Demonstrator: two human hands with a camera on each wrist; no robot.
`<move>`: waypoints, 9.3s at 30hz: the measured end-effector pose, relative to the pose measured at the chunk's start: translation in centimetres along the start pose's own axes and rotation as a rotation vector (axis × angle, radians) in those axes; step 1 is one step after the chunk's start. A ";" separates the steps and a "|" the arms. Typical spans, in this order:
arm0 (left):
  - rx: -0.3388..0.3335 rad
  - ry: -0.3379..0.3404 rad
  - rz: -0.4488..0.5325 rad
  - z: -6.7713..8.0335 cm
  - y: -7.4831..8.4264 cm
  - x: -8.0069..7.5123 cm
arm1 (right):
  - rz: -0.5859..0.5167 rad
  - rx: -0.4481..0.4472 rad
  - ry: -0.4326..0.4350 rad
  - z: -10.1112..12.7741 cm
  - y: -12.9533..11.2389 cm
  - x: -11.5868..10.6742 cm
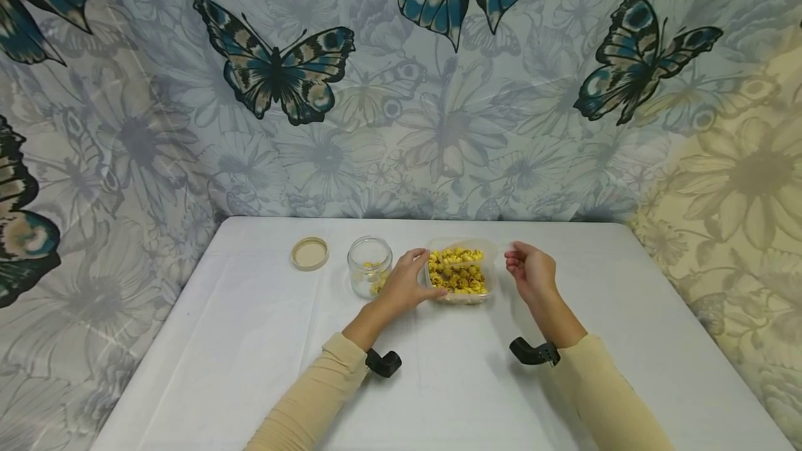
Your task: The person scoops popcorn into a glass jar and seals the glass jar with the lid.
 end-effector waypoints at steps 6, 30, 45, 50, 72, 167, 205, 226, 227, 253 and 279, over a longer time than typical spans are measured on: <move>0.019 -0.005 0.011 0.0 0.7 -0.6 | -0.010 -0.009 -0.029 0.5 -0.6 0.3; 0.036 0.070 0.067 0.1 2.9 -3.5 | -0.055 -0.027 -0.092 1.5 -2.2 1.9; 0.060 0.121 0.008 0.3 2.9 -5.3 | -0.072 -0.033 -0.143 1.8 -2.4 3.4; 0.060 0.147 0.000 0.5 2.6 -5.8 | -0.057 -0.029 -0.135 1.9 -2.3 4.0; -0.007 0.218 -0.053 1.7 1.0 -7.2 | 0.002 -0.020 -0.184 2.0 -1.4 5.5; -0.228 0.298 0.249 5.6 -7.0 -7.3 | 0.238 -0.157 -0.284 3.1 -0.1 11.3; -0.213 0.297 0.271 5.6 -7.1 -7.4 | 0.475 -0.293 -0.300 4.6 -2.0 14.5; -0.224 0.291 0.252 5.6 -7.1 -7.5 | 0.516 -0.404 -0.295 4.5 -1.8 14.7; -0.225 0.290 0.254 5.6 -7.2 -7.5 | 0.515 -0.402 -0.292 4.4 -1.8 14.7; -0.210 0.234 0.221 5.1 -6.7 -8.3 | 0.370 -0.298 -0.335 3.7 -2.4 13.7; -0.140 0.228 0.115 4.2 -4.8 -10.4 | 0.251 -0.303 -0.350 4.2 -4.0 11.4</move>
Point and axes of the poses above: each hand's wrist, its own z-axis away from the middle knuckle, its own x-axis out of the palm, y = z × x, the point moved 3 cm from there along -z, towards the middle knuckle, and after that the axes turned 11 degrees about x, right-handed, at the moved point
